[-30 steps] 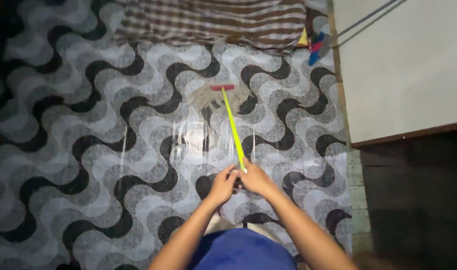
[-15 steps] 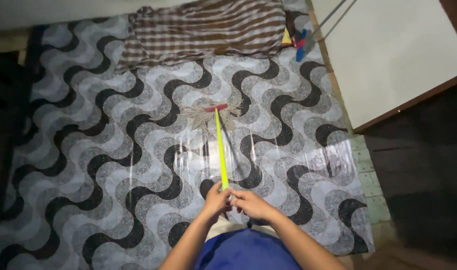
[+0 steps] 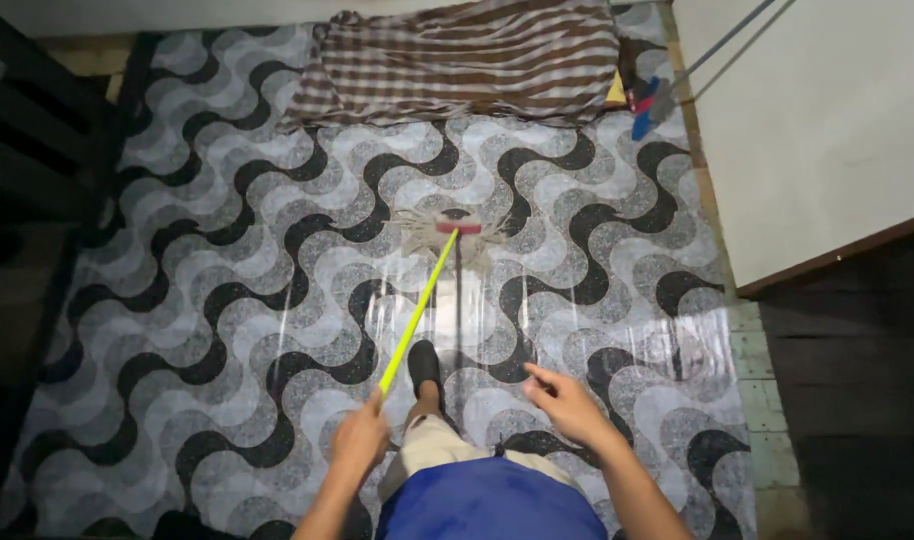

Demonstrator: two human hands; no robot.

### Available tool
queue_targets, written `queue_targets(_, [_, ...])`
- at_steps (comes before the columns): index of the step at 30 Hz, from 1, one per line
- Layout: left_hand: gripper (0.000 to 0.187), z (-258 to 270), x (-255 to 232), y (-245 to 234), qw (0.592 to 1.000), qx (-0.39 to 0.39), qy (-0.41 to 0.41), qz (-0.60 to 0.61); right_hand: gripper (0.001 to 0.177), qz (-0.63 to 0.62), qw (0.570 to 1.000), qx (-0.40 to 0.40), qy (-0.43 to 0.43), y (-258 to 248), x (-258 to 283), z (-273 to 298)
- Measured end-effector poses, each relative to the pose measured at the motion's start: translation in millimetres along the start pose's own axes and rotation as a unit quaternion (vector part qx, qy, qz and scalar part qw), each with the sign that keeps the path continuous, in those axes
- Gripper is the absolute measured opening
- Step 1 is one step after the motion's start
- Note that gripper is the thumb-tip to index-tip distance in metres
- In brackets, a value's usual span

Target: The person mops a patterned tiled floor in a bedroom using a yellow-handled mop. They move the mop back and forth across the floor, covering different areas while standing.

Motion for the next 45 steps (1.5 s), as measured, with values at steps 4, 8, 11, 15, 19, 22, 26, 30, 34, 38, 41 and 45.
queue_targets(4, [0.054, 81.3, 12.6, -25.7, 0.985, 0.061, -0.141, -0.082, 0.059, -0.008, 0.997, -0.066, 0.05, -19.5, -38.6, -0.9])
queue_targets(8, [0.07, 42.9, 67.1, 53.1, 0.98, -0.077, -0.091, -0.16, 0.057, -0.056, 0.99, -0.11, 0.064, -18.9, -93.1, -9.5])
queue_targets(11, [0.059, 26.5, 11.2, -2.9, 0.985, 0.041, -0.13, -0.108, 0.05, -0.107, 0.978, -0.148, 0.1, -16.7, -102.7, -15.4])
queue_targets(15, [0.054, -72.4, -46.1, -28.9, 0.99, -0.064, 0.074, -0.106, 0.054, -0.077, 0.971, -0.166, 0.153, -24.5, -48.6, -19.9])
queue_targets(19, [0.052, -194.6, -114.1, -62.4, 0.984, -0.099, 0.125, -0.08, 0.057, 0.031, 0.974, -0.177, 0.136, -36.1, 15.6, -26.6])
queue_targets(22, [0.038, -290.4, -168.3, -79.6, 0.984, -0.101, 0.121, -0.079, 0.057, 0.1, 0.974, -0.168, 0.112, -49.7, 64.8, -32.7])
queue_targets(26, [0.041, -379.1, -209.4, -93.8, 0.979, -0.133, 0.127, -0.092, 0.057, 0.173, 0.952, -0.237, -0.09, -48.1, 63.0, -44.2])
queue_targets(30, [0.049, -379.6, -204.1, -109.2, 0.989, -0.1, 0.094, -0.059, 0.062, 0.263, 0.925, -0.242, -0.131, -49.9, 87.2, -51.3])
queue_targets(34, [0.043, -305.7, -153.3, -116.0, 0.994, -0.055, 0.073, -0.063, 0.058, 0.279, 0.916, -0.215, -0.193, -51.5, 104.8, -58.4])
queue_targets(38, [0.043, -190.1, -76.1, -97.5, 0.985, -0.118, 0.105, -0.067, 0.057, 0.256, 0.918, -0.191, -0.236, -49.2, 97.0, -71.3])
queue_targets(41, [0.054, -87.5, -30.9, -83.7, 0.994, -0.064, 0.062, -0.059, 0.058, 0.266, 0.922, -0.146, -0.239, -43.9, 85.4, -79.2])
queue_targets(45, [0.053, 33.8, -5.5, -74.9, 0.995, 0.023, -0.07, -0.061, 0.058, 0.256, 0.919, -0.111, -0.279, -40.2, 75.7, -88.5])
Point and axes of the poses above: each hand's wrist, its own z-axis away from the middle knuckle, its own y-axis out of the palm, x = y × z, the point moved 3 cm from there along -z, towards the middle knuckle, and after that the axes turned 7 degrees about -x, right-handed, at the moved point
